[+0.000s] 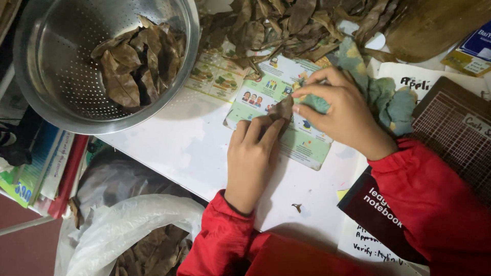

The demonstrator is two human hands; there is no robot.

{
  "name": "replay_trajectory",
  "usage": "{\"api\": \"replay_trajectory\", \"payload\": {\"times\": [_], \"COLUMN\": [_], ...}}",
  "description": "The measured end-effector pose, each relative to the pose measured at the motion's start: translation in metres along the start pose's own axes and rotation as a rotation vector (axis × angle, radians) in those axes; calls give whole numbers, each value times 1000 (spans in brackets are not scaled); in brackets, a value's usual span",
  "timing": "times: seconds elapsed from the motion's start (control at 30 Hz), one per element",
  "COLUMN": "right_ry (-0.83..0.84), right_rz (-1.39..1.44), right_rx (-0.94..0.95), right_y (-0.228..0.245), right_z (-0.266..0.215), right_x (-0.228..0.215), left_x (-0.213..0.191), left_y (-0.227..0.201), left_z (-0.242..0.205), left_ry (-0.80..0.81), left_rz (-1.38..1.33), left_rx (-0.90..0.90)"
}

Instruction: Cleaning dried leaves by hand and placing them into a metal colander

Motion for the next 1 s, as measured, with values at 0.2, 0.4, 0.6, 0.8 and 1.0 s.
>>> {"api": "replay_trajectory", "payload": {"times": [0.2, 0.4, 0.6, 0.8, 1.0], "right_ry": [26, 196, 64, 74, 244], "right_rz": [-131, 74, 19, -5, 245], "right_rx": [65, 16, -20, -30, -275], "right_y": [4, 9, 8, -7, 50], "right_z": [-1, 5, 3, 6, 7], "right_x": [2, 8, 7, -5, -16], "left_x": [-6, 8, 6, 0, -8], "left_y": [-1, 11, 3, 13, 14], "left_z": [-2, -11, -3, -4, 1], "left_ry": [-34, 29, 52, 51, 5], "left_rz": [-96, -74, 20, 134, 93], "left_rx": [-96, -131, -114, -179, -197]}}
Point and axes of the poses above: each hand's wrist, its own z-axis towards the middle knuckle, its own x-axis out of the palm, y = z × x, the point moved 10 cm from there along z, towards the middle knuckle, and after that the axes turned 13 degrees about -z, right-handed, at the moved point
